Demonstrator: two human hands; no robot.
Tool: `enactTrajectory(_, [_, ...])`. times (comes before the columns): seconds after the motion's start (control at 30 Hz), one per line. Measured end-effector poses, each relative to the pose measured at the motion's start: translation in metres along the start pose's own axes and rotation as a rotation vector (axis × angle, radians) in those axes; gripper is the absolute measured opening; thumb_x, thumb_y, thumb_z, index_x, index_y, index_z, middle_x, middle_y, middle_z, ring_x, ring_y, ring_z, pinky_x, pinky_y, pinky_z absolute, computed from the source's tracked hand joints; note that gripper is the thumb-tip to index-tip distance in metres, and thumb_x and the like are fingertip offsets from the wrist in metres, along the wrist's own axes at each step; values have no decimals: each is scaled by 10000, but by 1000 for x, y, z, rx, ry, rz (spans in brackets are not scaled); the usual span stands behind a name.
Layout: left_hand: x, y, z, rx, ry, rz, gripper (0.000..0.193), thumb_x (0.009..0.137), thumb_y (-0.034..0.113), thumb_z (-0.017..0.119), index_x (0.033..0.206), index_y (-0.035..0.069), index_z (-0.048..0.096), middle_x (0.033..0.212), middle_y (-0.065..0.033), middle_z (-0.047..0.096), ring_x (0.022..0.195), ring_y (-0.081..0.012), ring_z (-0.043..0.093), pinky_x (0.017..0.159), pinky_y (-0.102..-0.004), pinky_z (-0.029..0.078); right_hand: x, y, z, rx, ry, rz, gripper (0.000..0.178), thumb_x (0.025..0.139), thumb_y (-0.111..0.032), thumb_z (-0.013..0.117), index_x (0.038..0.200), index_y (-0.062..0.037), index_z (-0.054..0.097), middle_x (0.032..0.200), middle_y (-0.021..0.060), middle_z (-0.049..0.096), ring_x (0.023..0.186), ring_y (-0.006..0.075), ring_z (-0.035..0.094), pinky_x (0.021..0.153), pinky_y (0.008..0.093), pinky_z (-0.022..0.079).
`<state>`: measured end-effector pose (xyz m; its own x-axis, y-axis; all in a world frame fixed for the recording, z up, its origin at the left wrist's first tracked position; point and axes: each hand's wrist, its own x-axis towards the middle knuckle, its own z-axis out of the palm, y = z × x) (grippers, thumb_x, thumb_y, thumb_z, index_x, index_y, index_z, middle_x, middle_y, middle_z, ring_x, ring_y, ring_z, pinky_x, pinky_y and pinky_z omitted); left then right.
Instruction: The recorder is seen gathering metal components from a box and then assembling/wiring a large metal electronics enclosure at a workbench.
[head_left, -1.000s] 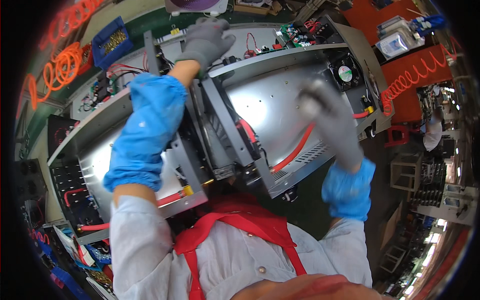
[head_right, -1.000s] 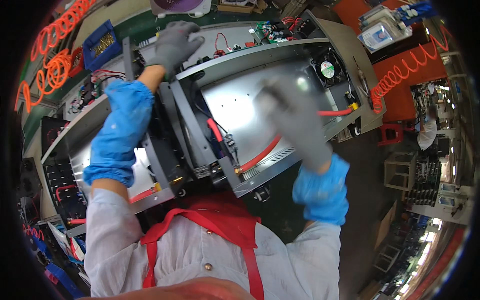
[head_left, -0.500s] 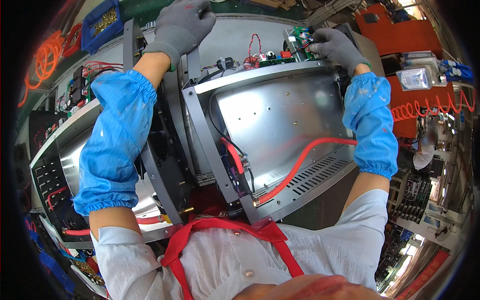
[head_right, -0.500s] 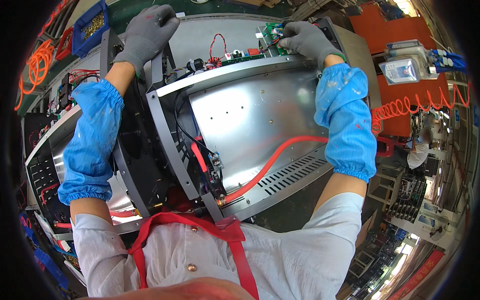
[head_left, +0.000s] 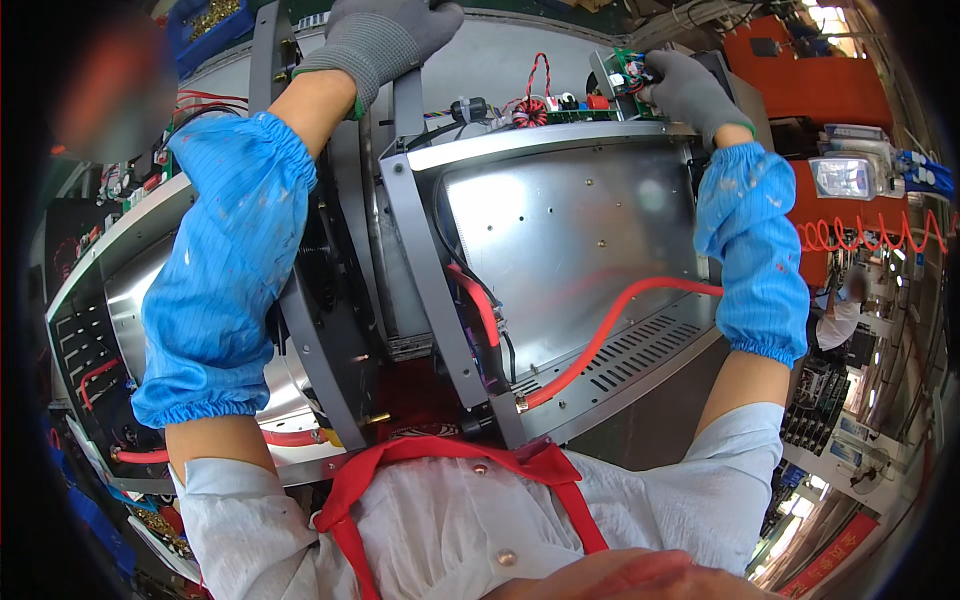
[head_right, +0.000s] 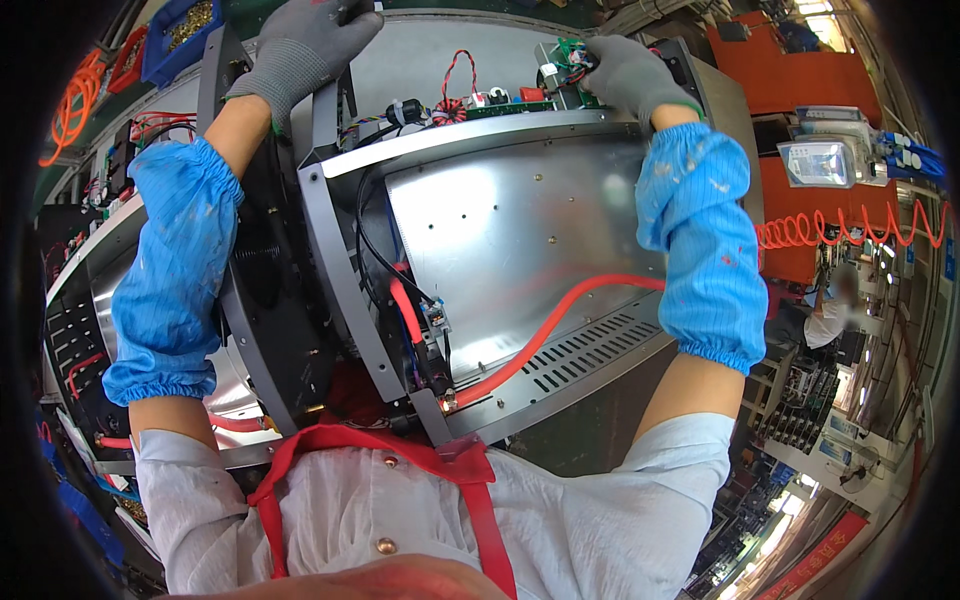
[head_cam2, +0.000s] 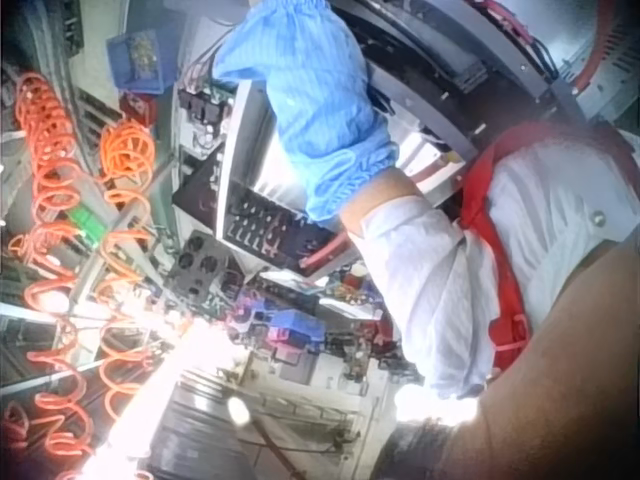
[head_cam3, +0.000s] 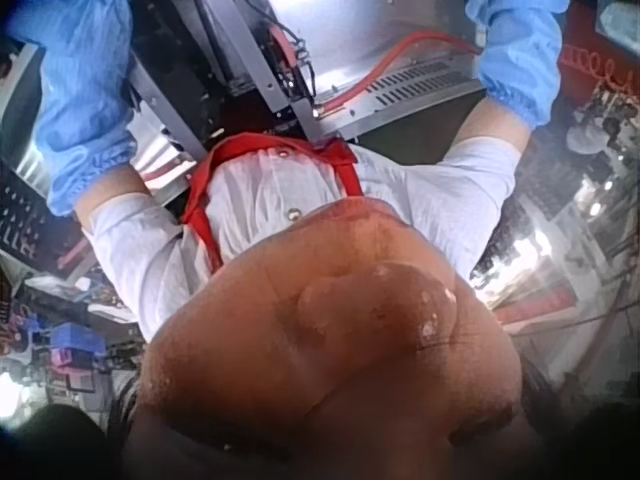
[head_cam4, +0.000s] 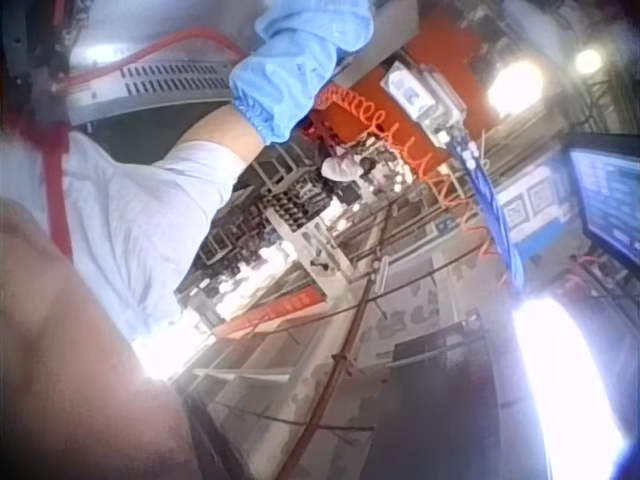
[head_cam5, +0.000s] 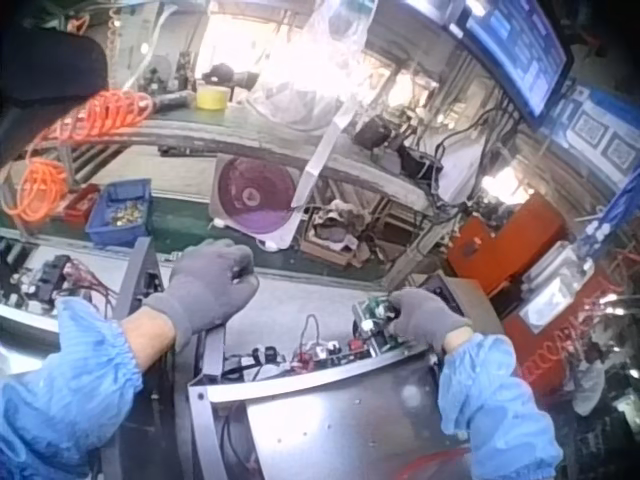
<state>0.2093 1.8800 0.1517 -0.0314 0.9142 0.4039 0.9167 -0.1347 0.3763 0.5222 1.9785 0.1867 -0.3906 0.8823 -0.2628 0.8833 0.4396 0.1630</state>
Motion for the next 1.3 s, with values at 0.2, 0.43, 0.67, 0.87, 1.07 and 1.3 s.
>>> enactTrajectory(0.2, [1,-1,3,-18,-54,3,207,800,307,596,825,112,663,905,-109,645,930,-312,614,829,-426,479,-40,-3,29,592,396,82,288,791,-140,638,1061,-41,660,1042,128,640,896,268,645,803,341,511])
enactTrajectory(0.43, [3,0,-1,-21,-89,-6,207,798,302,590,828,111,665,913,-109,647,932,-312,615,833,-425,480,-55,-70,28,826,480,-398,285,841,-78,514,1082,-44,661,999,132,687,918,259,652,850,349,507])
enactTrajectory(0.67, [3,0,-1,-24,-75,7,210,797,301,587,834,111,668,905,-111,649,931,-312,616,834,-425,481,-43,-72,25,633,345,-535,452,851,-48,449,1293,-56,542,1049,146,699,935,287,672,872,363,505])
enactTrajectory(0.87, [1,-2,-1,-31,-77,-5,212,798,303,588,835,111,668,930,-110,652,951,-307,614,841,-422,479,-42,-76,24,754,224,-467,440,825,-49,433,1240,-55,582,1035,152,705,943,278,678,896,358,514])
enactTrajectory(1.07, [1,-2,0,-16,-59,22,207,804,299,584,826,106,659,913,-113,642,938,-311,609,834,-426,478,-38,-78,29,618,381,-517,472,768,-25,427,1193,-98,620,955,100,722,854,263,684,826,375,535])
enactTrajectory(1.3, [1,1,0,-27,-62,21,204,807,292,581,827,104,656,908,-114,637,934,-318,606,824,-425,482,-34,-72,32,542,413,-547,443,763,-20,431,1154,-89,629,930,97,720,847,247,687,800,378,535])
